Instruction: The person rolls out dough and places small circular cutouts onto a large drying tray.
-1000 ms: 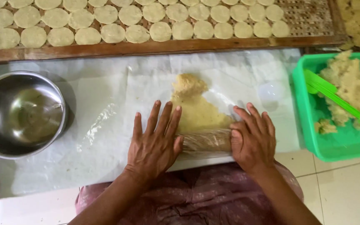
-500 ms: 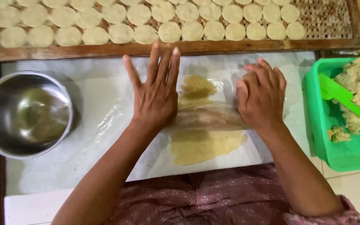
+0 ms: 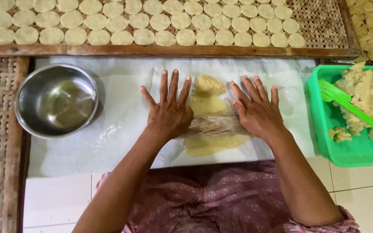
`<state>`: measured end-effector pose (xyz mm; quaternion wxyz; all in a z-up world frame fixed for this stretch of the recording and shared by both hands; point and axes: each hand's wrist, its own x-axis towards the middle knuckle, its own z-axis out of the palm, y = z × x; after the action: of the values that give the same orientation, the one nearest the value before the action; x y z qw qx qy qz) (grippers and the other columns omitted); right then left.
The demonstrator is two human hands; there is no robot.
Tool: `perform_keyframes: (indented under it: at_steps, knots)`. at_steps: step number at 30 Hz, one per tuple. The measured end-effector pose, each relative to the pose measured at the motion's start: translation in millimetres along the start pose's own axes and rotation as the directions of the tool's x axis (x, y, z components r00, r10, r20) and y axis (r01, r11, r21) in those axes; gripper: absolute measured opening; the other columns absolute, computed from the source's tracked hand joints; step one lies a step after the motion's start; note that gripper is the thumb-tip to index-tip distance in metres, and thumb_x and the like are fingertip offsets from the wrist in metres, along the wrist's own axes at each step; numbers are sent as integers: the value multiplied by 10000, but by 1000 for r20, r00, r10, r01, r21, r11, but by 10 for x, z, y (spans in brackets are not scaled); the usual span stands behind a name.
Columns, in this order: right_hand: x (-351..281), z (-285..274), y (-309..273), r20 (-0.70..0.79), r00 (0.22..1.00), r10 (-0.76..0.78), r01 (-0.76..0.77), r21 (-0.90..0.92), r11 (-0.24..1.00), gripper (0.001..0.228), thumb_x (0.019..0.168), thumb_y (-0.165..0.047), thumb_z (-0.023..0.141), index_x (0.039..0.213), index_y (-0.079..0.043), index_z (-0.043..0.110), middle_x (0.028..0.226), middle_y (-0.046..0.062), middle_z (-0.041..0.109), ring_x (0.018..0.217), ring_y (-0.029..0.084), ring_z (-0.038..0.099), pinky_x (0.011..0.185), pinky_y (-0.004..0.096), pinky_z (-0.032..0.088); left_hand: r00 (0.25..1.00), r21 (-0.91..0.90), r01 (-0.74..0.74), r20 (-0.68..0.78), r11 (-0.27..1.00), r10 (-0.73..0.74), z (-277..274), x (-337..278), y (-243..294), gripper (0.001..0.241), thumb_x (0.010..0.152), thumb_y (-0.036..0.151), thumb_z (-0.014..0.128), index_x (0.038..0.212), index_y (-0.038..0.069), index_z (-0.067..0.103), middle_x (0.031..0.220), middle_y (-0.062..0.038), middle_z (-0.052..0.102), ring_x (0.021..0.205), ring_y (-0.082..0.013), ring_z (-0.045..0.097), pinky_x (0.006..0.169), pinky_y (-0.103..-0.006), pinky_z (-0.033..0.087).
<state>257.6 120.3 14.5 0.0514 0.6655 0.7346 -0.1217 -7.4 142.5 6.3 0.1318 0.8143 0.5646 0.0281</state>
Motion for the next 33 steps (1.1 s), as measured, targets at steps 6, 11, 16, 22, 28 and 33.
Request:
perform_keyframes:
  at_steps: [6,11,16,22,28,33]
  knots:
    - [-178,106,-56,19,1000,9,-8,-71,997,570,1045,-424,180,1598,-319,263,1693,-33,170,1564,214,55,1224,595,-31,1000,16,3,16,1000,-3,131,-262,7,707,940,396,400,1561,73,300,1675,-172,113,1551,-376,-44,1022,-896,59]
    - [-303,144,-108,-24,1000,13,-13,-40,999,603,1007,-339,211,1600,-267,294,1697,-30,189,1568,211,96,1228,598,-25,999,43,20,-32,999,-19,244,-406,27,674,967,426,371,1502,17,404,1657,-173,205,1554,-356,22,1037,-886,107]
    - [-410,183,-127,-56,998,11,-12,-14,1000,618,988,-311,231,1596,-232,304,1699,-17,206,1561,217,121,1223,601,-21,998,45,11,-70,999,-8,315,-500,32,665,976,423,361,1476,-9,439,1636,-182,249,1544,-358,59,1033,-882,128]
    - [-492,169,-179,-92,996,10,-12,-19,1000,617,996,-317,240,1604,-231,309,1687,-17,233,1555,220,166,1232,611,-12,997,48,16,-82,999,-12,310,-600,71,663,981,425,360,1473,-12,440,1629,-187,261,1545,-371,70,1034,-877,138]
    - [-540,261,-134,-128,992,-11,8,-24,1000,620,984,-290,262,1597,-207,309,1683,-3,257,1538,234,185,1210,627,0,995,47,13,-99,999,-8,327,-662,96,668,987,428,363,1486,-12,430,1629,-186,261,1539,-365,78,1051,-862,138]
    - [-625,291,-146,-185,982,-25,25,-2,1000,623,991,-275,283,1607,-189,316,1673,3,291,1544,235,221,1215,642,11,994,67,12,-110,998,-5,332,-747,128,668,986,420,350,1497,-6,410,1633,-188,244,1546,-361,79,1064,-852,128]
